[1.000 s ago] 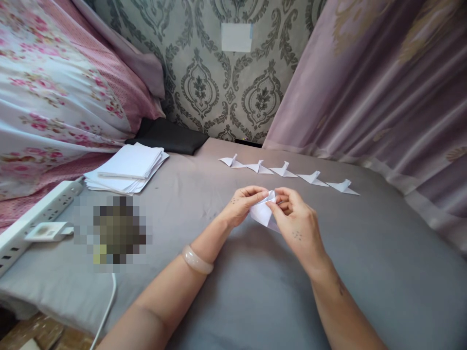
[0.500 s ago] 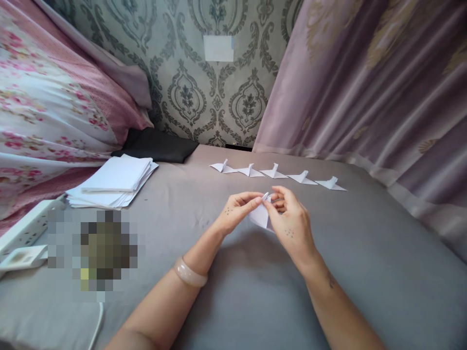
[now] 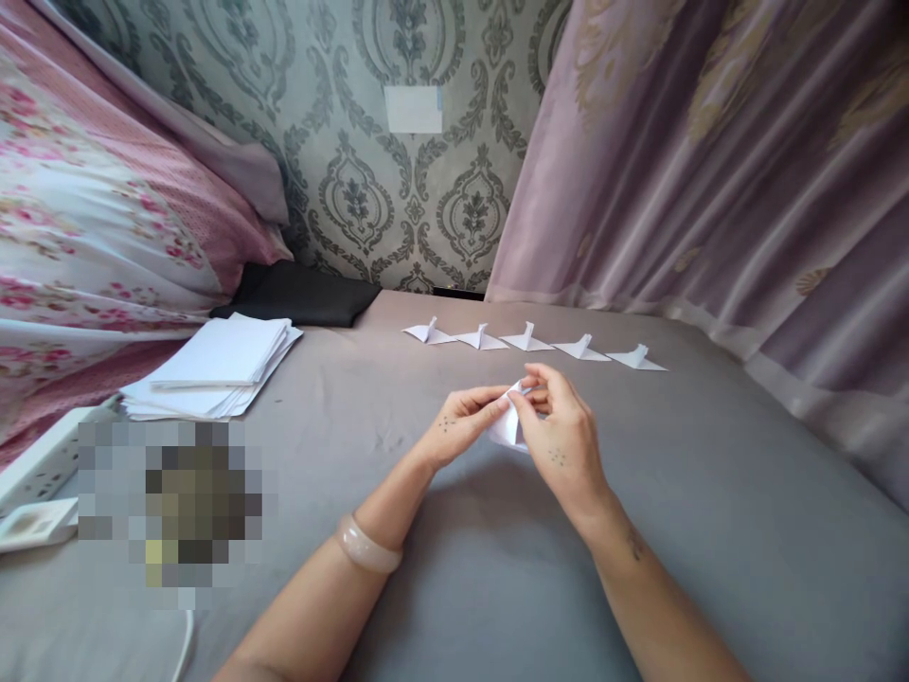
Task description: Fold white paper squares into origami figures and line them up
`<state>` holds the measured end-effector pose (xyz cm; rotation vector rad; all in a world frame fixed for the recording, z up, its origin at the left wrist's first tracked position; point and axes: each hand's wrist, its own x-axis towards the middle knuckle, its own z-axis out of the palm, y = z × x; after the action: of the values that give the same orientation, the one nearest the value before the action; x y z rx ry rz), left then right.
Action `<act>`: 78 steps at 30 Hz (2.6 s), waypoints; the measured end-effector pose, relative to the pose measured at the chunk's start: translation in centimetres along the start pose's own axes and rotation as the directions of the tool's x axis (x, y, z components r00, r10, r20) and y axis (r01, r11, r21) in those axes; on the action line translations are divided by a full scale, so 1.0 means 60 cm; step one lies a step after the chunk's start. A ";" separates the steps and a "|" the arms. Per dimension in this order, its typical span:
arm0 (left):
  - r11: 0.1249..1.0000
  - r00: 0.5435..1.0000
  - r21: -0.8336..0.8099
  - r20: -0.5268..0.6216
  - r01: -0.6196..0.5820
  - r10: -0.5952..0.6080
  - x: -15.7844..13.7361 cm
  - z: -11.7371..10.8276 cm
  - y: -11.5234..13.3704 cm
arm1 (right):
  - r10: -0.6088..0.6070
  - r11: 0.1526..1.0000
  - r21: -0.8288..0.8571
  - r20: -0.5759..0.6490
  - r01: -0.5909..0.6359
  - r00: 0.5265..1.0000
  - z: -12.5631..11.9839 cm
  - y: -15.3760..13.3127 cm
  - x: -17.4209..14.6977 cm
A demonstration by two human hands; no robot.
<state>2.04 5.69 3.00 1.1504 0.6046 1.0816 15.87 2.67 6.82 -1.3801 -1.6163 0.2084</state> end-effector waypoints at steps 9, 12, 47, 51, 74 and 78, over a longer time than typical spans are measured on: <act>0.989 0.947 -0.066 -0.304 -0.129 0.104 0.014 -0.007 -0.027 | 0.095 0.989 0.118 -0.009 -0.093 0.995 0.012 -0.016 -0.011; 0.987 0.934 -0.024 -0.326 -0.161 0.144 0.013 -0.005 -0.025 | 0.051 0.998 -0.045 0.001 -0.051 0.999 0.013 -0.020 -0.014; 0.921 0.990 -0.390 -0.134 -0.019 -0.036 0.005 0.000 0.018 | -0.014 0.985 0.169 0.307 -0.040 0.951 -0.033 -0.004 0.006; 0.910 0.993 -0.413 -0.118 -0.045 -0.005 0.003 0.004 0.019 | 0.129 0.963 0.199 0.255 -0.183 0.958 -0.029 -0.003 0.006; 0.859 0.888 0.225 0.133 -0.459 0.440 -0.020 0.008 0.096 | -0.349 0.913 0.275 0.138 0.302 0.927 -0.078 -0.048 0.010; 0.659 0.801 0.470 0.220 -0.587 0.556 -0.032 0.015 0.125 | -0.407 0.901 0.211 0.102 0.380 0.908 -0.091 -0.056 0.007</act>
<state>-0.70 3.76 10.05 1.9375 0.5066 1.4627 17.70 -0.48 12.10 -0.8862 -1.9078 0.2138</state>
